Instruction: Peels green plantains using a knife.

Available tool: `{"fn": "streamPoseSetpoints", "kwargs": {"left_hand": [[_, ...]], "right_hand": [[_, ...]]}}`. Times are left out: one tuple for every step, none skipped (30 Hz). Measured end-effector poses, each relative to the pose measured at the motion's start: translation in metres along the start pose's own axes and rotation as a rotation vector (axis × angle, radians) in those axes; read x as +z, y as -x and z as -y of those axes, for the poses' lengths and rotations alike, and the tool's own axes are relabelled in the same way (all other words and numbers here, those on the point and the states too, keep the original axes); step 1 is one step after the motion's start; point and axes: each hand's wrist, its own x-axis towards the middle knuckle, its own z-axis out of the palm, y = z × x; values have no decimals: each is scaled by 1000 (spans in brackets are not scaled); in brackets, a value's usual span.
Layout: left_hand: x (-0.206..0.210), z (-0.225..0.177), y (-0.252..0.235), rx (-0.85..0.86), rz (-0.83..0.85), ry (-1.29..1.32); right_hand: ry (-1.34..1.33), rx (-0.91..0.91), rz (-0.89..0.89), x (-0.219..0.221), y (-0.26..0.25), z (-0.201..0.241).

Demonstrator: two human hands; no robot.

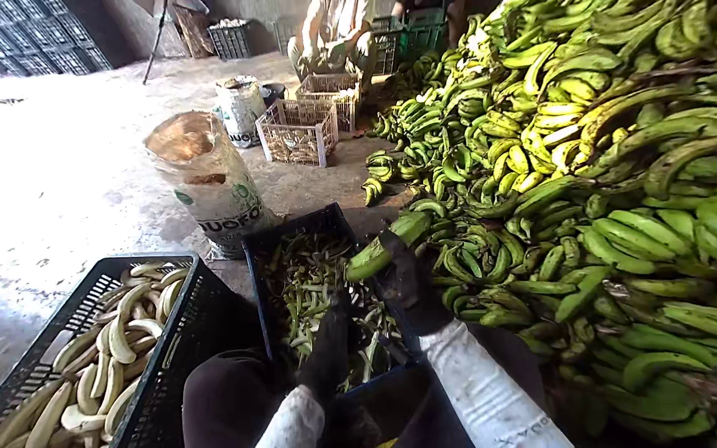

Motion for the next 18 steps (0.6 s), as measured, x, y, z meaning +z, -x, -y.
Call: {"fn": "streamPoseSetpoints", "kwargs": {"left_hand": [[-3,2,2,-9,27,2],[-5,1,4,-1,53,10],[-5,-2,2,21,56,17],[-4,-6,-1,44,40,26],[-4,-8,-6,65,11,34],[-4,-6,-11,79,-20,17],[-6,2,-14,62,-46,-25],[-8,17,-15,-3,-69,-74],[-12,38,-13,-101,-83,-110],[-16,58,-11,-178,-93,-109],[-20,71,-10,-204,-92,-88],[-23,75,-8,-192,-81,-92],[-25,71,-4,-149,-61,-130],[-24,56,-3,-96,-63,-178],[-24,35,-4,-4,-72,-234],[-27,15,-5,108,-80,-307],[-33,-1,-5,214,-67,-411],[-40,-13,-5,320,-38,-556]], "right_hand": [[-42,59,-22,-4,-3,-3],[-81,110,-20,-8,-4,-5],[-119,139,9,-9,-6,-6],[-145,151,41,-8,-7,-5],[-183,154,57,-4,-6,-6],[-236,155,66,0,-3,-6],[-292,156,60,3,1,-5],[-337,162,65,4,4,-3],[-359,162,88,3,6,1],[-338,148,110,4,2,6],[-287,122,124,4,-4,10],[-213,91,110,1,-9,10],[-133,72,79,-6,-10,7],[-56,65,57,-14,-9,3],[-3,68,59,-22,-11,0],[13,93,69,-26,-13,-4],[1,140,80,-27,-13,-7],[-31,192,106,-25,-12,-9]]}}
